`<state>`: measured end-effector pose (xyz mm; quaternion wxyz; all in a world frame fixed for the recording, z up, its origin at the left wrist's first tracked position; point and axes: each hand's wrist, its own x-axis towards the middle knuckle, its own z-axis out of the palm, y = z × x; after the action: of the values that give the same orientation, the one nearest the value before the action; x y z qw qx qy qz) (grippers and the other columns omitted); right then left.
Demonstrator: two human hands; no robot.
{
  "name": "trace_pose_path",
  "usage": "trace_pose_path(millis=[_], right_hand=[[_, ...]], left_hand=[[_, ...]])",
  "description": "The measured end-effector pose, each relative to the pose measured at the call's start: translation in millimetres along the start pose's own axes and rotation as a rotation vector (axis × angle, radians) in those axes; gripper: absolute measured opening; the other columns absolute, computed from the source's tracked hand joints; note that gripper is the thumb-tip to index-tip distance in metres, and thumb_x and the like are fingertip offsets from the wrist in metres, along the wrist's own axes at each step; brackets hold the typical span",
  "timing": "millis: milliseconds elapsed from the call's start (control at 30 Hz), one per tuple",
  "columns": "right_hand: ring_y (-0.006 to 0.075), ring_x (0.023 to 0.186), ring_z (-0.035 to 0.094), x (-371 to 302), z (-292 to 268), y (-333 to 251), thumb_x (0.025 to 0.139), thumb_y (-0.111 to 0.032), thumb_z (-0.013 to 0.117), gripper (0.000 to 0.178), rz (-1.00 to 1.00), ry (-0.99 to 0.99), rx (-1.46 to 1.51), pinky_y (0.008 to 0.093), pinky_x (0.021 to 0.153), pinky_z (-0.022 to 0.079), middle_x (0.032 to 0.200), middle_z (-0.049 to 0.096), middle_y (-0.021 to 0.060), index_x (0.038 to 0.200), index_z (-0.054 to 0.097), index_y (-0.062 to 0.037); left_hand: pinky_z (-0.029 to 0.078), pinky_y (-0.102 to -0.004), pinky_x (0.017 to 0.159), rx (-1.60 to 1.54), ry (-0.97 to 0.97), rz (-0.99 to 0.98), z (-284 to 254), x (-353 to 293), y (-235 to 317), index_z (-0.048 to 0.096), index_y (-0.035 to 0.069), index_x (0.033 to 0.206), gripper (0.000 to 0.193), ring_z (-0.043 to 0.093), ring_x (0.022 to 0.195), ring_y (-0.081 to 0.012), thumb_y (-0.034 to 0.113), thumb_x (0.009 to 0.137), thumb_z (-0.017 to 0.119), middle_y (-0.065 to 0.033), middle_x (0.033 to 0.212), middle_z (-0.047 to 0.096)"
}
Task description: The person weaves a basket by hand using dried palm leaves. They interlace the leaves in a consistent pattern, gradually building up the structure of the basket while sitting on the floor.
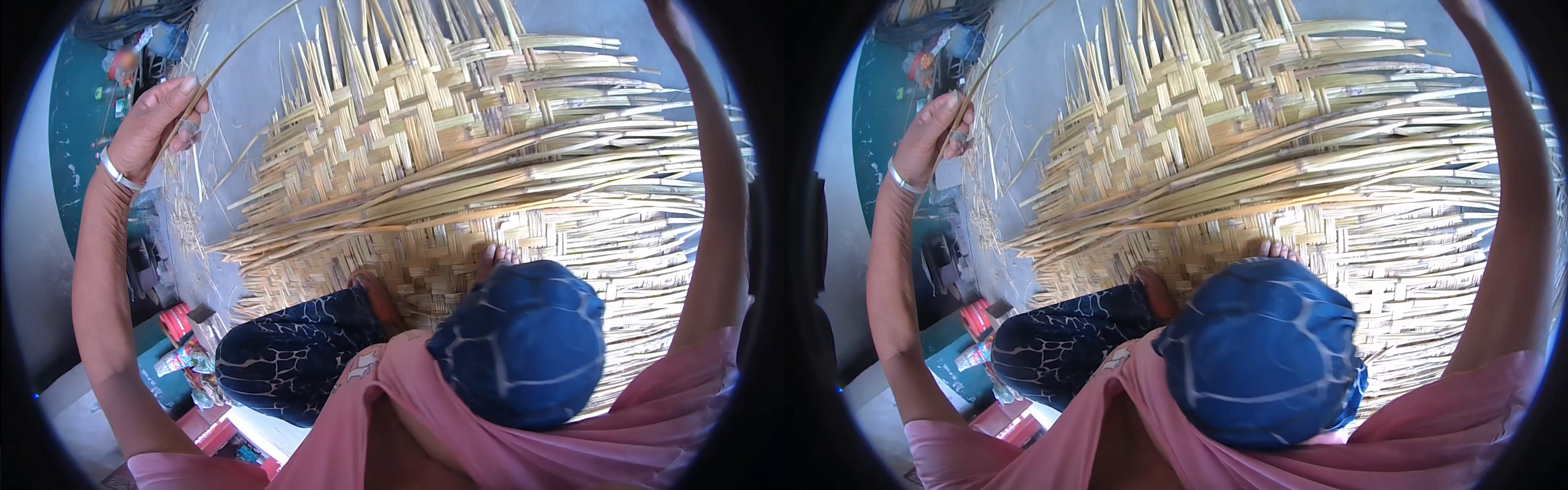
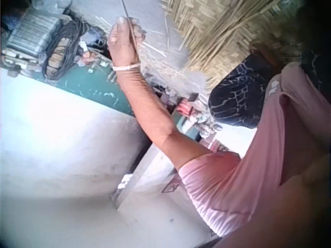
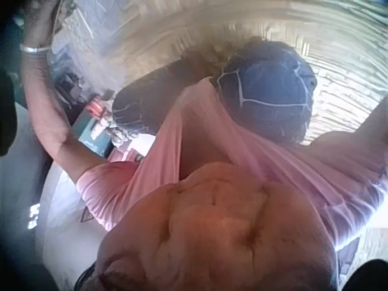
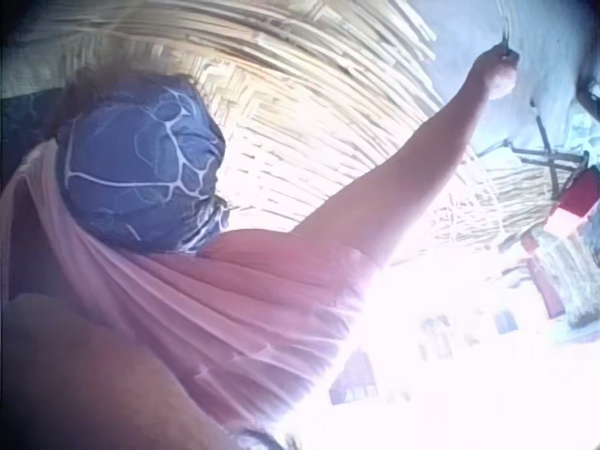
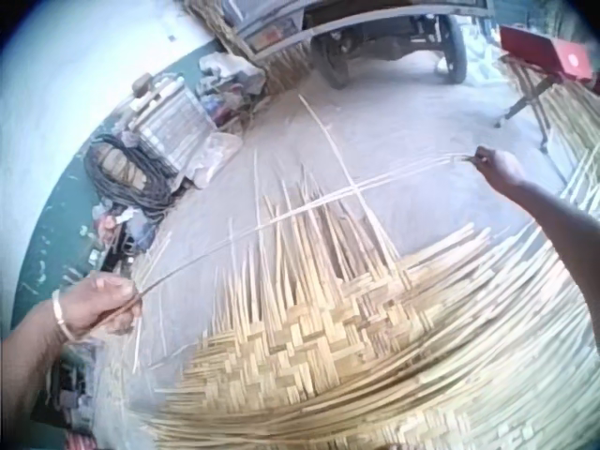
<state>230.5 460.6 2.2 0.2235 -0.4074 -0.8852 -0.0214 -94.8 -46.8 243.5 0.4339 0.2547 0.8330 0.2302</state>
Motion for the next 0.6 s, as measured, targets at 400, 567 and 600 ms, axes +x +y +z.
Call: trace_pose_path(millis=[400,567,600], right_hand=[[0.0364,0.069,0.058,-50,-1,-20,0.085,-0.036,0.058,0.029,-0.049,-0.211,0.125,0.0438,0.060,0.045,0.074,0.060,0.0166,0.090,0.059,-0.0080],[0.0273,0.076,0.064,-67,-17,-3,0.087,-0.033,0.058,0.027,-0.304,-0.247,0.042,0.0374,0.065,0.052,0.091,0.065,0.0081,0.105,0.054,-0.0123],[0.0284,0.076,0.064,-70,-24,4,0.087,-0.035,0.057,0.030,-0.356,-0.191,0.046,0.0383,0.065,0.052,0.091,0.065,0.0087,0.106,0.053,-0.0128]], left_hand=[[0.038,-0.0180,0.050,0.297,0.002,-0.210,-3,35,-80,0.057,0.010,0.078,0.026,0.045,0.058,-0.0026,0.034,0.085,0.065,0.0056,0.067,0.051],[0.033,-0.0239,0.050,0.516,0.189,-0.001,-20,50,-150,0.044,0.008,0.065,0.033,0.034,0.055,-0.0059,0.025,0.088,0.060,0.0045,0.060,0.037],[0.033,-0.0237,0.050,0.502,0.210,0.016,-22,59,-157,0.044,0.008,0.065,0.033,0.035,0.055,-0.0059,0.026,0.089,0.059,0.0044,0.060,0.038]])
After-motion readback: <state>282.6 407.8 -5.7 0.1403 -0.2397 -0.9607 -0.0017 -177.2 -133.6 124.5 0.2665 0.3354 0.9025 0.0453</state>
